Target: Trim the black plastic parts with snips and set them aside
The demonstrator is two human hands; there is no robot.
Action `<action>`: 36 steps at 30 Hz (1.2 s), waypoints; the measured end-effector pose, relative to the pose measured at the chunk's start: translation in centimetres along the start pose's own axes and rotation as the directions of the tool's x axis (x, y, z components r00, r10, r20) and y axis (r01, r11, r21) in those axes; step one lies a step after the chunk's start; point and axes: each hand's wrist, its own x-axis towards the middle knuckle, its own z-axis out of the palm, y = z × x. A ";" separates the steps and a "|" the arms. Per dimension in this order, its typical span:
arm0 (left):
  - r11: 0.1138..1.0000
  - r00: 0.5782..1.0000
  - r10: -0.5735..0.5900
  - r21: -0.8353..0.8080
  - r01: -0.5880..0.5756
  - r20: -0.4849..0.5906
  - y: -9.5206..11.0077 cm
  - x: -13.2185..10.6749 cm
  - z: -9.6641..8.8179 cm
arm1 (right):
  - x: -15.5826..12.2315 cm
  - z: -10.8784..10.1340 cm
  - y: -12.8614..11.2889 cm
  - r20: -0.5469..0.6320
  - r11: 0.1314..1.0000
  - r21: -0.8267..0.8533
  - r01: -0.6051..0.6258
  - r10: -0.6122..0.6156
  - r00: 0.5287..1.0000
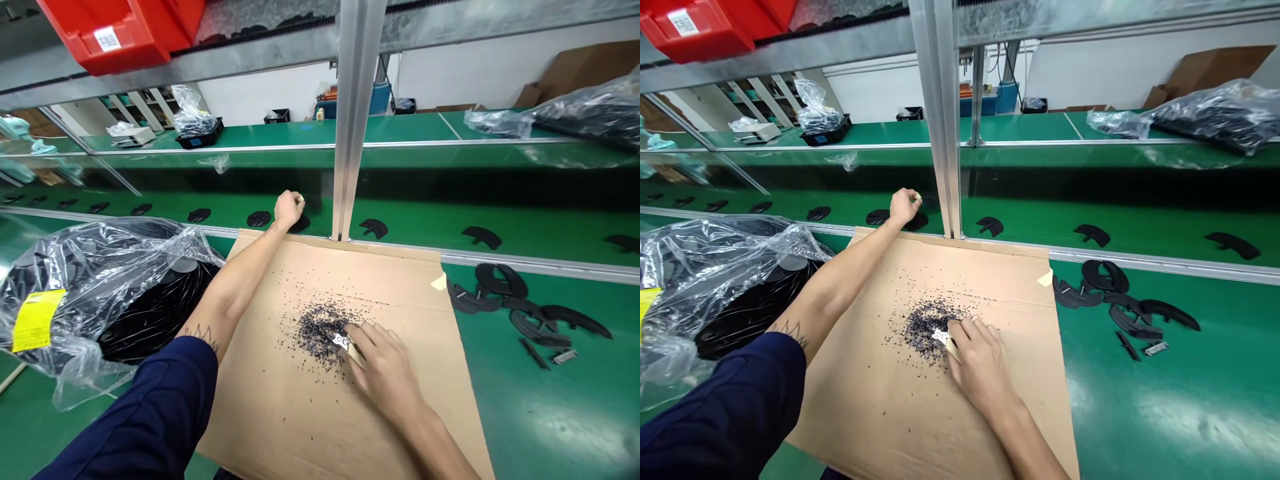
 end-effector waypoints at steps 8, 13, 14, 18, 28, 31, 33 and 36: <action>0.970 0.963 0.212 -0.160 -0.185 0.166 1.4 -4.0 -7.1 | 0.3 -0.5 -0.5 -0.288 0.987 0.160 -0.034 0.079 0.954; 0.822 0.675 0.529 -0.507 -0.258 0.515 1.7 -14.5 -9.5 | 0.7 -0.7 -1.5 -0.350 0.962 0.274 -0.020 0.119 0.929; 0.803 0.620 0.557 -0.551 -0.229 0.553 1.7 -16.4 -9.6 | 0.7 -0.7 -1.7 -0.325 0.955 0.295 0.004 0.097 0.941; 0.777 0.395 0.624 -0.590 -0.220 0.674 1.3 -18.9 -9.0 | 0.7 -0.8 -2.1 -0.224 0.906 0.420 0.052 0.048 0.973; 0.976 0.959 0.085 0.173 -0.135 0.271 -1.4 -5.6 -4.5 | 1.2 -0.5 -2.2 0.032 0.572 0.756 -0.317 0.452 0.892; 0.970 0.959 0.054 0.214 -0.117 0.279 -1.5 -4.6 -3.7 | 1.3 -0.6 -1.9 0.120 0.407 0.845 -0.346 0.487 0.865; 0.962 0.951 0.071 0.230 -0.145 0.300 -1.3 -4.3 -3.8 | 1.4 -0.6 -1.8 0.175 0.314 0.874 -0.371 0.508 0.843; 0.941 0.938 0.107 0.272 -0.203 0.329 -1.1 -3.8 -5.6 | 1.4 -0.4 -1.8 0.246 0.207 0.885 -0.418 0.554 0.796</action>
